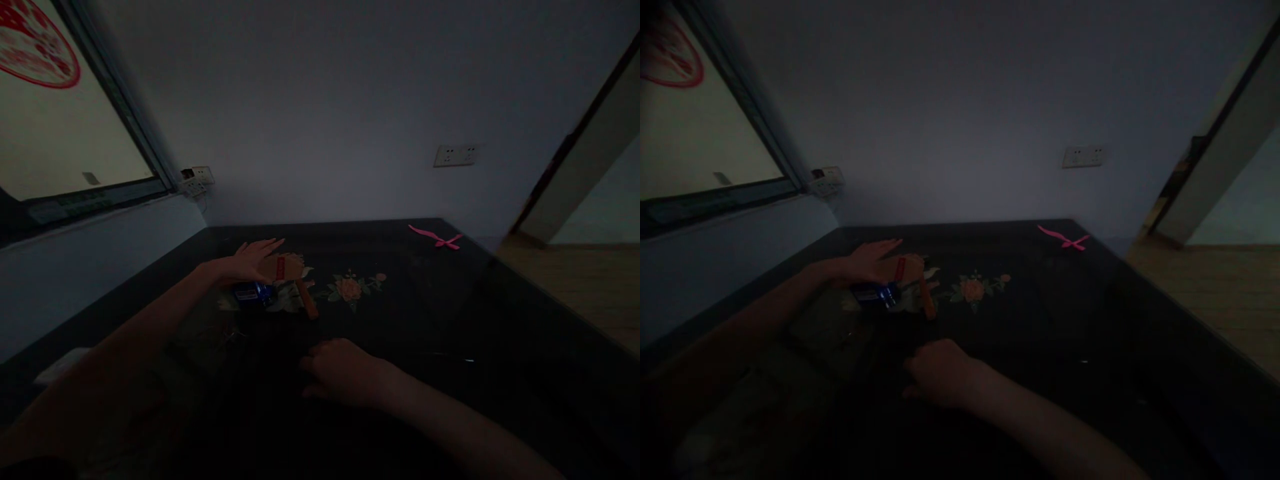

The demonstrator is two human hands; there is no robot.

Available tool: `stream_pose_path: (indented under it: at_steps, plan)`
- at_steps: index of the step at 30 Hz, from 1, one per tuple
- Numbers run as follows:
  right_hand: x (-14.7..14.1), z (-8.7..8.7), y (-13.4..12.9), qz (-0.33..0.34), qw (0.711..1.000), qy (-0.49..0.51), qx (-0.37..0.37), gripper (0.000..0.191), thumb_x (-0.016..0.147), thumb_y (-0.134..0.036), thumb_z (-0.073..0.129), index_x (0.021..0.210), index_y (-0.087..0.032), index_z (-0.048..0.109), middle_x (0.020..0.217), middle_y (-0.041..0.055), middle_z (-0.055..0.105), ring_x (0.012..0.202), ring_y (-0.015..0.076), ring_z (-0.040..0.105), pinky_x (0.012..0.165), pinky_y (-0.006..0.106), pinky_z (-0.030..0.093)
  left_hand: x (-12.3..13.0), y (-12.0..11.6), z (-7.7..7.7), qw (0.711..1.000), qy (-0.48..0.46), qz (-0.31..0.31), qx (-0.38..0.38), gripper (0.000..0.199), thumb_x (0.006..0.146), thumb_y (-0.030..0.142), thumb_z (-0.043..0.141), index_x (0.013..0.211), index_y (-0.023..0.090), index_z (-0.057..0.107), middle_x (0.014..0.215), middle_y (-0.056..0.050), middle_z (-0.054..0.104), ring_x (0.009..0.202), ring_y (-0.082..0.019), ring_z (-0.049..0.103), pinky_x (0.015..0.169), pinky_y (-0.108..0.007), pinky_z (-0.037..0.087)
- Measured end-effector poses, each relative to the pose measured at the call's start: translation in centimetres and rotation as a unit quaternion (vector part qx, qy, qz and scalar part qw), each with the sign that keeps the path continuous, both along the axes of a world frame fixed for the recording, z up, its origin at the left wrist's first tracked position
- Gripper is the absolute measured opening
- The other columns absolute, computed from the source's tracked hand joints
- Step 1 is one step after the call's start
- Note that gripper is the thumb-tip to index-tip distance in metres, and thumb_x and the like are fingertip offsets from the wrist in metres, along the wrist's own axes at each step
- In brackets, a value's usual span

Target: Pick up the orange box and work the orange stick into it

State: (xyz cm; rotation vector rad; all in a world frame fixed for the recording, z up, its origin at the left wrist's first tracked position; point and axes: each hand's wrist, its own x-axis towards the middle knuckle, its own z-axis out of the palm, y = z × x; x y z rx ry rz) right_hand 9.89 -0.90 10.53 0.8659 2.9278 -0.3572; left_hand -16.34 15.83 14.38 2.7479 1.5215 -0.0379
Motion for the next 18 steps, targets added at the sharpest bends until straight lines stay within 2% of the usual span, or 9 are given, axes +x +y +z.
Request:
stream_pose_path:
  at_steps: [2, 4, 6, 8, 10, 12, 14, 16, 18]
  plan:
    - [0.1, -0.6, 0.6, -0.017, 1.0, 0.014, -0.019, 0.035, 0.083, -0.039, 0.055, 0.105, -0.014, 0.063, 0.096, 0.0134, 0.068, 0.086, 0.0261, 0.065, 0.068, 0.033, 0.049, 3.4, -2.9, 0.1, 0.99, -0.109, -0.077, 0.051, 0.083, 0.073, 0.054, 0.056, 0.14, 0.02, 0.021, 0.144, -0.012, 0.03, 0.129, -0.03, 0.03, 0.105, -0.044, 0.023]
    - [0.3, -1.6, 1.3, -0.044, 0.996, 0.05, -0.054, 0.033, 0.081, -0.037, 0.057, 0.105, -0.015, 0.063, 0.098, 0.0125, 0.068, 0.089, 0.0259, 0.064, 0.072, 0.033, 0.047, 7.1, -6.3, -1.0, 0.961, -0.235, -0.121, 0.079, 0.054, 0.082, 0.044, 0.049, 0.129, 0.02, 0.04, 0.13, -0.009, 0.047, 0.119, -0.023, 0.042, 0.101, -0.036, 0.031]
    - [0.8, -2.9, 2.0, -0.074, 0.993, 0.069, -0.066, 0.03, 0.08, -0.037, 0.057, 0.103, -0.017, 0.063, 0.099, 0.0106, 0.068, 0.09, 0.0251, 0.063, 0.073, 0.033, 0.045, 10.4, -9.8, -3.4, 0.931, -0.334, -0.129, 0.067, 0.027, 0.086, 0.035, 0.045, 0.101, 0.017, 0.057, 0.103, -0.007, 0.061, 0.098, -0.018, 0.054, 0.089, -0.031, 0.04]
    - [1.7, -4.3, 2.4, -0.118, 0.988, 0.08, -0.068, 0.025, 0.083, -0.031, 0.052, 0.099, -0.015, 0.063, 0.096, 0.0106, 0.068, 0.087, 0.0232, 0.063, 0.07, 0.03, 0.044, 12.8, -12.9, -6.7, 0.906, -0.408, -0.1, 0.042, 0.025, 0.087, 0.032, 0.041, 0.076, 0.016, 0.057, 0.076, -0.005, 0.06, 0.074, -0.015, 0.056, 0.072, -0.027, 0.044]
    - [3.0, -5.8, 2.5, -0.173, 0.978, 0.096, -0.069, 0.019, 0.084, -0.022, 0.049, 0.094, -0.013, 0.061, 0.089, 0.0098, 0.067, 0.08, 0.0196, 0.063, 0.065, 0.027, 0.043, 14.1, -15.1, -10.1, 0.892, -0.445, -0.079, -0.001, 0.028, 0.086, 0.031, 0.04, 0.066, 0.017, 0.053, 0.064, -0.002, 0.056, 0.06, -0.012, 0.052, 0.059, -0.024, 0.041]
    - [4.4, -7.1, 2.2, -0.212, 0.967, 0.118, -0.075, 0.016, 0.08, -0.019, 0.053, 0.095, -0.014, 0.057, 0.086, 0.0056, 0.066, 0.074, 0.015, 0.061, 0.059, 0.022, 0.041, 14.6, -16.4, -12.8, 0.893, -0.437, -0.092, -0.048, 0.027, 0.084, 0.029, 0.04, 0.061, 0.017, 0.049, 0.056, 0.0, 0.051, 0.053, -0.011, 0.047, 0.053, -0.023, 0.037]
    - [5.4, -8.2, 1.9, -0.246, 0.956, 0.137, -0.079, 0.011, 0.078, -0.02, 0.055, 0.088, -0.015, 0.054, 0.077, 0.0022, 0.064, 0.065, 0.012, 0.057, 0.053, 0.019, 0.037, 14.6, -16.8, -14.4, 0.9, -0.413, -0.119, -0.078, 0.024, 0.082, 0.027, 0.043, 0.059, 0.018, 0.046, 0.054, 0.001, 0.048, 0.051, -0.01, 0.045, 0.052, -0.023, 0.035]
    - [5.7, -9.1, 1.6, -0.267, 0.948, 0.156, -0.077, 0.005, 0.076, -0.016, 0.054, 0.08, -0.016, 0.051, 0.071, -0.0004, 0.059, 0.061, 0.0103, 0.053, 0.051, 0.018, 0.034, 14.4, -16.5, -15.0, 0.903, -0.397, -0.138, -0.085, 0.022, 0.08, 0.025, 0.044, 0.059, 0.018, 0.043, 0.054, 0.002, 0.046, 0.051, -0.01, 0.043, 0.053, -0.023, 0.034]
    - [5.5, -9.9, 1.4, -0.275, 0.943, 0.172, -0.073, 0.01, 0.072, -0.011, 0.052, 0.07, -0.018, 0.046, 0.065, -0.0032, 0.054, 0.058, 0.0094, 0.048, 0.05, 0.019, 0.031, 14.2, -16.0, -14.8, 0.903, -0.395, -0.149, -0.078, 0.021, 0.078, 0.022, 0.045, 0.059, 0.019, 0.039, 0.055, 0.001, 0.045, 0.052, -0.011, 0.042, 0.052, -0.024, 0.032]
